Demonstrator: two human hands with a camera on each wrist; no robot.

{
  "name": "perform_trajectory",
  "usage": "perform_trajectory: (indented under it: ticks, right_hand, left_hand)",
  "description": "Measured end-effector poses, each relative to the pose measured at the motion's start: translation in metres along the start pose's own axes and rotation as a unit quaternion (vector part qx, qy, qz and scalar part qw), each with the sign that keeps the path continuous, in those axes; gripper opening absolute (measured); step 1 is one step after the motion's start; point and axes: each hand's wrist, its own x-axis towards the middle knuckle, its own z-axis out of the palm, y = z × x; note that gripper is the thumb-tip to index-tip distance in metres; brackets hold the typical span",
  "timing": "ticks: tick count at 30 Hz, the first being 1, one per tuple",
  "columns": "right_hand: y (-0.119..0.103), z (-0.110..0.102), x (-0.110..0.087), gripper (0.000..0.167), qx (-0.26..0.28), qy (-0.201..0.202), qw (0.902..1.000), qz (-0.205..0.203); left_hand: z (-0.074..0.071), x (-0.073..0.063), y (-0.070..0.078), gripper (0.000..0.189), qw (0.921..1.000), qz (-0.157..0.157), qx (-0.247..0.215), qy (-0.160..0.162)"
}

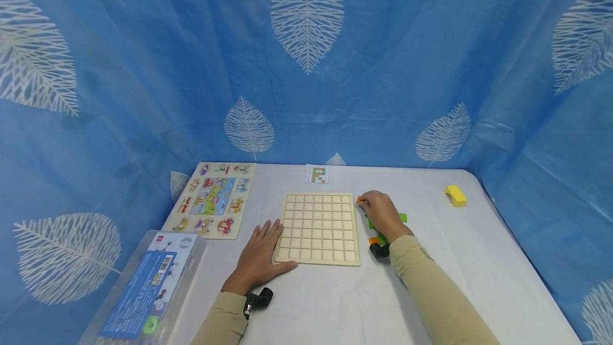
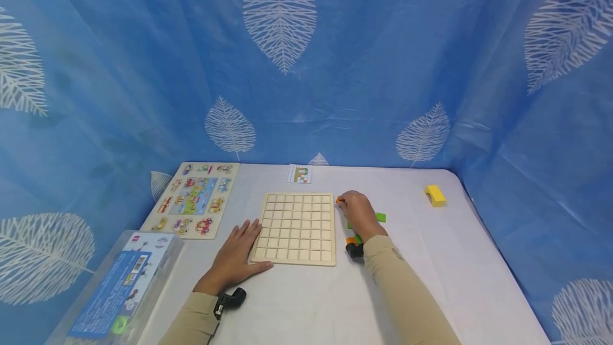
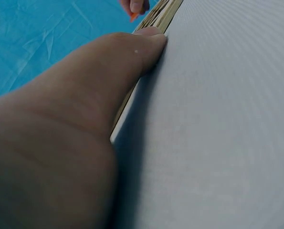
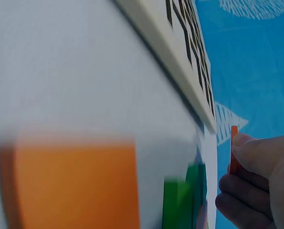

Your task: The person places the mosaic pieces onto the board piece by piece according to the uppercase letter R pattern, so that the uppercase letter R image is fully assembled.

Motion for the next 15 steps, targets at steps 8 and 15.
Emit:
perform_trajectory:
  ticks: [8, 15]
  right_hand:
    - [-0.025, 0.013, 0.009, 0.011, 0.023, -0.006, 0.9993, -0.029]
    - [-0.042, 0.03, 0.014, 0.008, 0.042, -0.015, 0.997, -0.062]
  left_hand:
    - [0.001, 0.001, -0.003, 0.115, 1.0, -0.004, 0.006, -0.005]
    - [0.0, 0.0, -0.002, 0.115, 0.9999, -0.005, 0.007, -0.007]
